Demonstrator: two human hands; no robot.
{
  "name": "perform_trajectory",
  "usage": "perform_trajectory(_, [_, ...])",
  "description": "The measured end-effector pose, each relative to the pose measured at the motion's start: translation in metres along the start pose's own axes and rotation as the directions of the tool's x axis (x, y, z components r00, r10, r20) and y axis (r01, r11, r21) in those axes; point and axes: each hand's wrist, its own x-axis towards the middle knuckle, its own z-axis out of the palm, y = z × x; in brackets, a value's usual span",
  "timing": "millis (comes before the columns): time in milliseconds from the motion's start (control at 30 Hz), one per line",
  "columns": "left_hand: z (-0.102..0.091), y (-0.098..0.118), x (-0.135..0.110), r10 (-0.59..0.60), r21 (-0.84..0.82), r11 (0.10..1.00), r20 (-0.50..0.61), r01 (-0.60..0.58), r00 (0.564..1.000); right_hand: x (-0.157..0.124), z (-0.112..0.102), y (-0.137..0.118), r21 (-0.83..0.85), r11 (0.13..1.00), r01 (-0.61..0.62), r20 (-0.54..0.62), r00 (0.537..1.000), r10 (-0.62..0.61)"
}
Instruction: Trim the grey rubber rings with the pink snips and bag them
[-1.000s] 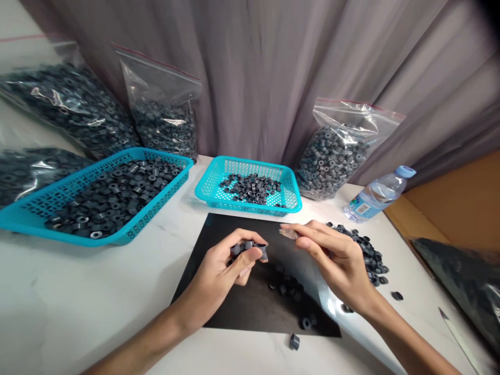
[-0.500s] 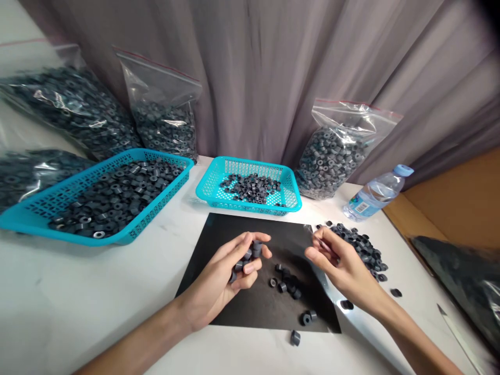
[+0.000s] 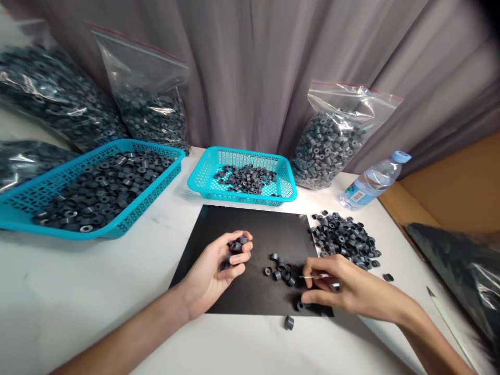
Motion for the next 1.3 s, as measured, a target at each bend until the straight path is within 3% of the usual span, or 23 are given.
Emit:
perform_trajectory(200, [-0.005, 0.004, 0.005, -0.029, 0.331, 0.944, 0.084, -0.001, 0.996, 0.001, 0.000, -0.002, -0.010, 0.995, 0.099, 0.022, 0.995, -0.099])
perform_trajectory(267, [-0.005, 0.004, 0.005, -0.016, 0.487, 0.873, 0.111, -0.040, 0.994, 0.003, 0.002, -0.001, 0.038, 0.987, 0.158, 0.042, 0.986, -0.160])
perform_trajectory(333, [-0.004, 0.003, 0.004, 0.029, 0.656, 0.746, 0.137, -0.113, 0.990, 0.005, 0.002, 0.001, 0.073, 0.974, 0.215, 0.057, 0.974, -0.219])
perform_trajectory(433, [-0.001, 0.000, 0.000, 0.177, 0.854, 0.457, 0.186, -0.248, 0.967, 0.006, -0.001, 0.006, 0.097, 0.968, 0.232, -0.013, 0.973, -0.232])
perform_trajectory(533, [0.001, -0.005, -0.004, 0.291, 0.944, 0.022, 0.310, -0.330, 0.905, 0.009, -0.004, 0.009, 0.142, 0.974, 0.179, -0.199, 0.969, -0.149])
perform_trajectory(667, [-0.001, -0.016, -0.003, 0.191, 0.823, -0.468, 0.449, -0.321, 0.873, 0.018, 0.002, 0.012, 0.130, 0.976, 0.174, -0.403, 0.909, -0.108])
perform_trajectory(767, [-0.002, -0.027, 0.003, 0.156, 0.653, -0.700, 0.535, -0.289, 0.830, 0.024, 0.009, 0.013, 0.102, 0.979, 0.175, -0.402, 0.908, -0.120])
perform_trajectory(833, [-0.001, -0.033, 0.008, 0.151, 0.586, -0.769, 0.555, -0.255, 0.818, 0.025, 0.011, 0.013, 0.110, 0.977, 0.182, -0.383, 0.915, -0.127])
perform_trajectory(967, [0.005, -0.039, 0.018, 0.180, 0.577, -0.793, 0.527, -0.195, 0.830, 0.025, 0.011, 0.013, 0.128, 0.973, 0.190, -0.347, 0.928, -0.135])
perform_trajectory(1133, [0.006, -0.037, 0.022, 0.138, 0.607, -0.748, 0.537, -0.268, 0.832, 0.026, 0.009, 0.014, 0.137, 0.978, 0.155, -0.316, 0.943, -0.105])
perform_trajectory(1300, [0.008, -0.033, 0.022, 0.125, 0.638, -0.686, 0.577, -0.350, 0.807, 0.027, 0.013, 0.013, 0.237, 0.964, 0.122, -0.331, 0.943, -0.038])
